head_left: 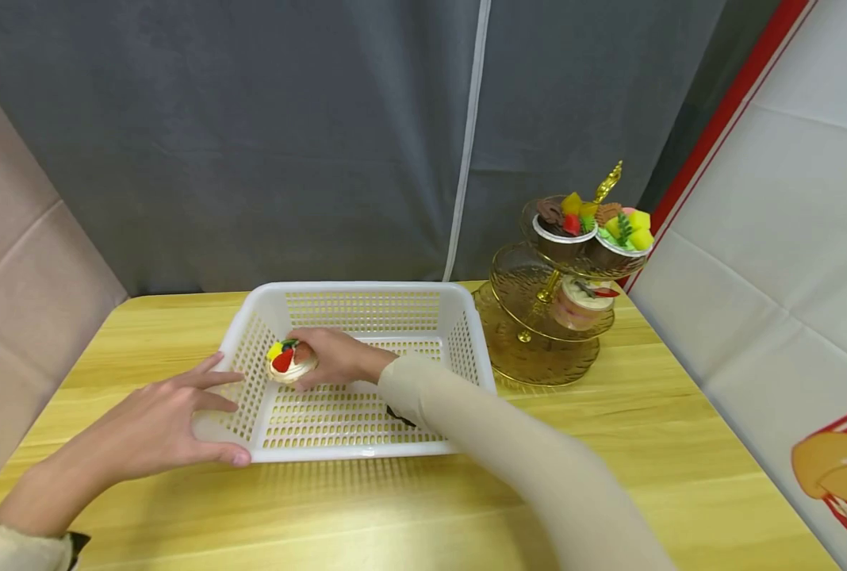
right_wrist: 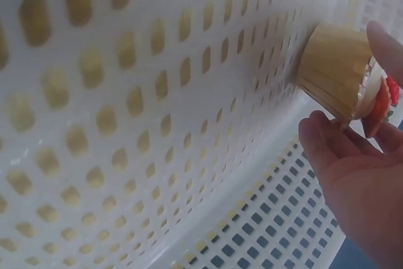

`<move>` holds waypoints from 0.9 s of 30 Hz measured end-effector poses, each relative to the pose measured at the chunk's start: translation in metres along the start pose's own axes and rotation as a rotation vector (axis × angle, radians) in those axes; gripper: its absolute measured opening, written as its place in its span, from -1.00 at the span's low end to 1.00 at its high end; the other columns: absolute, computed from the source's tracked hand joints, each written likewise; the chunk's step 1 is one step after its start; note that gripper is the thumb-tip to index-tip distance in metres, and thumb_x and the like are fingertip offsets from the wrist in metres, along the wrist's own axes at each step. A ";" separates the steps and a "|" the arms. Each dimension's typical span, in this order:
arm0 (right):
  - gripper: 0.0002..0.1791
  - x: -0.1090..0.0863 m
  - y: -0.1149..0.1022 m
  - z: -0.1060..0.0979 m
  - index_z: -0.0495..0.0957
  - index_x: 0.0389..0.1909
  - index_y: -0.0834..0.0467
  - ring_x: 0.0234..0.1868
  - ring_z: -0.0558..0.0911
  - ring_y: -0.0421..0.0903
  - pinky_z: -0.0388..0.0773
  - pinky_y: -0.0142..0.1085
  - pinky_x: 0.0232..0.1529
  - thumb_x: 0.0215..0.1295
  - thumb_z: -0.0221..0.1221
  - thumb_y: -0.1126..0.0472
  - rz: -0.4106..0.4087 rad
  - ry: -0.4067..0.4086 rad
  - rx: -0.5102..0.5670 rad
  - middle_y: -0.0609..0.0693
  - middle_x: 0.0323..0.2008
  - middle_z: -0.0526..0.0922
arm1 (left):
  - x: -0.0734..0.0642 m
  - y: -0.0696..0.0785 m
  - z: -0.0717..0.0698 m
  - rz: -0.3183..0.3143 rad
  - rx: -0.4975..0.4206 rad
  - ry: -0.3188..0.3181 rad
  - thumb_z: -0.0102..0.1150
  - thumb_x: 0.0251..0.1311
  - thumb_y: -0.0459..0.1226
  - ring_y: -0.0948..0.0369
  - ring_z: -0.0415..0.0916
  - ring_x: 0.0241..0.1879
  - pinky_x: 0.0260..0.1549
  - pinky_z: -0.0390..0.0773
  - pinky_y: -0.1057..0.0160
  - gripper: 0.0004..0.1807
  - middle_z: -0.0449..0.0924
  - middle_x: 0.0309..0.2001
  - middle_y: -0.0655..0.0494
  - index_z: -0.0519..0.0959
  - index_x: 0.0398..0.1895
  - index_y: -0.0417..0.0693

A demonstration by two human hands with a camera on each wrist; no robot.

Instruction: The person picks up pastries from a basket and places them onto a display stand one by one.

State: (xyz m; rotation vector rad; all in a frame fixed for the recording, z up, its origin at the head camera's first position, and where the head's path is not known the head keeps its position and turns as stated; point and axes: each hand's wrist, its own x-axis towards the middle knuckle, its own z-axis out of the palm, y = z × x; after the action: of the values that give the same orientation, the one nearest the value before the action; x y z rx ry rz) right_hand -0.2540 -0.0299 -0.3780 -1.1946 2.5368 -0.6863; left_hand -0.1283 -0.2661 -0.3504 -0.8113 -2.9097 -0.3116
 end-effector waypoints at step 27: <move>-0.38 -0.021 0.000 -0.025 0.53 0.17 0.18 -0.09 0.51 -0.23 0.38 -0.48 -0.03 0.05 0.45 0.13 0.013 0.150 0.008 -0.16 -0.22 0.60 | 0.000 0.001 -0.001 0.002 0.007 -0.005 0.35 -0.27 0.44 -0.24 0.30 0.33 -0.30 0.55 -0.17 -0.25 0.57 0.20 0.03 0.77 -0.23 0.04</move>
State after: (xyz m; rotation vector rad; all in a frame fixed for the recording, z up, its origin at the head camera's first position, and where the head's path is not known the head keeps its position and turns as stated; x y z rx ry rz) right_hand -0.2515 -0.0061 -0.3560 -1.1634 2.6576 -0.8102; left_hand -0.1283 -0.2656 -0.3494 -0.8152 -2.9131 -0.2988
